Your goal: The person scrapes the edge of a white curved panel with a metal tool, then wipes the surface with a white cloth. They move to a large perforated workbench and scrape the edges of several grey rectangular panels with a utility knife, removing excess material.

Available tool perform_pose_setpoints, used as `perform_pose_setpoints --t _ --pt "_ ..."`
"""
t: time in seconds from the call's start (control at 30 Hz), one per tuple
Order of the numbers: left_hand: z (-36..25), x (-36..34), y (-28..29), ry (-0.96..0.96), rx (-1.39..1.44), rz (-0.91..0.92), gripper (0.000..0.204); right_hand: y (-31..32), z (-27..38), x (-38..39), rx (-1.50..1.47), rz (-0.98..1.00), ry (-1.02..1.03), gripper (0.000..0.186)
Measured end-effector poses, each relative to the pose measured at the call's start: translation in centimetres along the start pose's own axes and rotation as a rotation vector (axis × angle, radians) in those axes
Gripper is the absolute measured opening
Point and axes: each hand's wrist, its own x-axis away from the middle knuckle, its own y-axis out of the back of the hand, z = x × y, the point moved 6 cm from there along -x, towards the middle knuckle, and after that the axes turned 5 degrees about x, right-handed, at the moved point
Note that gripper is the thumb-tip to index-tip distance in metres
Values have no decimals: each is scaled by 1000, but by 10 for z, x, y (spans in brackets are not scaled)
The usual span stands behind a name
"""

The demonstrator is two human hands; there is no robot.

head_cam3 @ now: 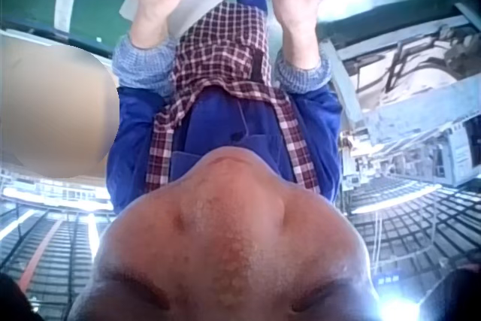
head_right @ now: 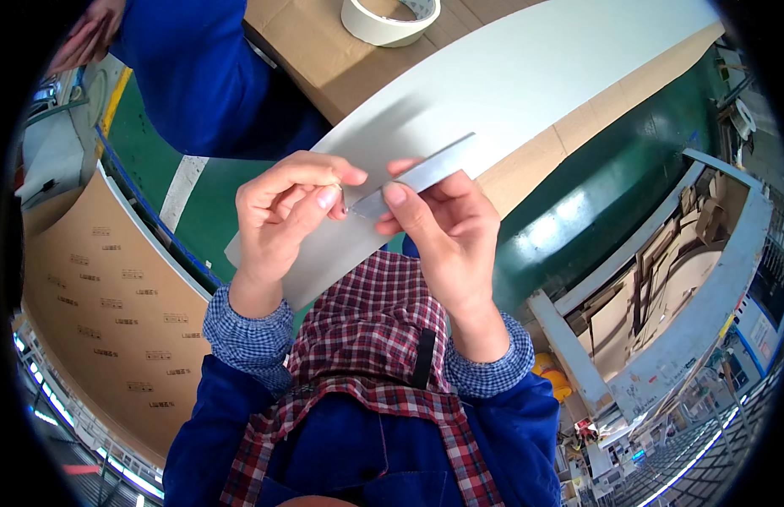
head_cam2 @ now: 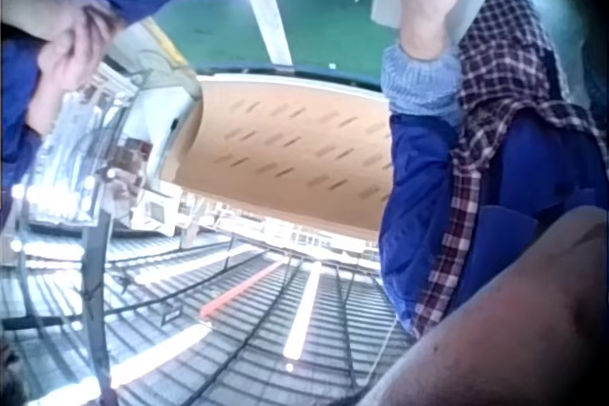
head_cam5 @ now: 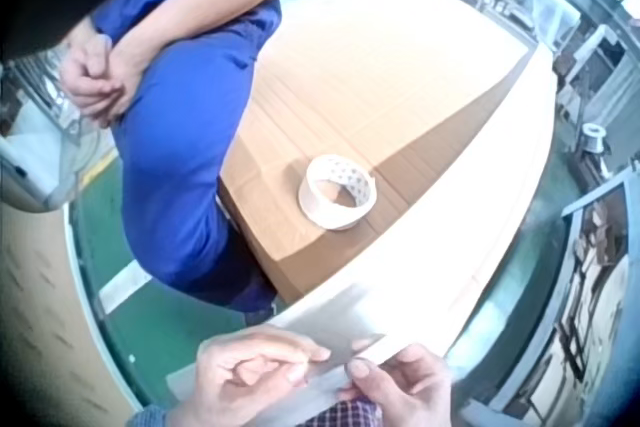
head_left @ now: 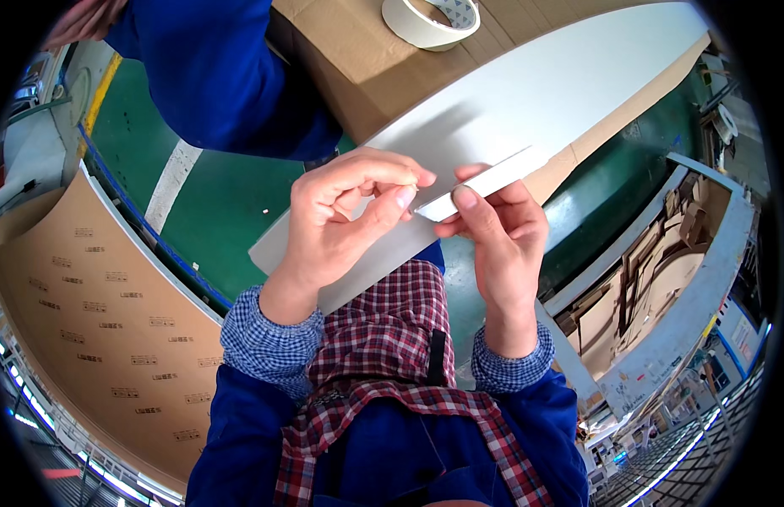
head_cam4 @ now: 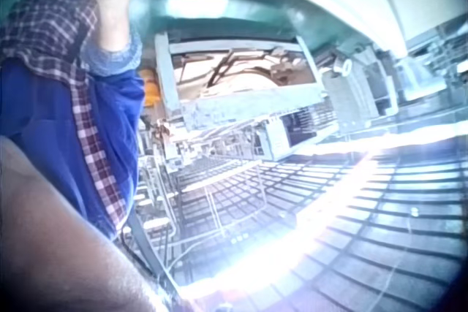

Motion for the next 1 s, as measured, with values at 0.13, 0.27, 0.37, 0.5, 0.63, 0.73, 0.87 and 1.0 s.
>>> perform_pose_setpoints --t 0.13,0.27,0.37,0.5,0.63,0.73,0.87,1.0 --pt "6 -4 -4 79 41 26 14 -9 17 -7 125 159 44 48" --pt "6 -5 -2 104 -61 -36 14 -14 31 -14 336 210 74 46" --pt "3 -3 -4 30 -130 -68 12 -15 36 -16 558 207 180 47" --pt "2 -2 -4 2 -237 -89 13 -11 34 -18 674 258 218 49" --pt "0 0 -3 -81 -157 -210 14 -16 29 -13 456 175 186 38" --pt "0 5 3 -151 -66 -350 14 -16 18 6 262 108 -3 27" --pt "-5 8 2 -249 -156 -401 13 -14 -4 16 120 101 -116 16" --pt "-5 11 0 -277 -172 -407 14 -15 -8 14 12 61 -98 12"
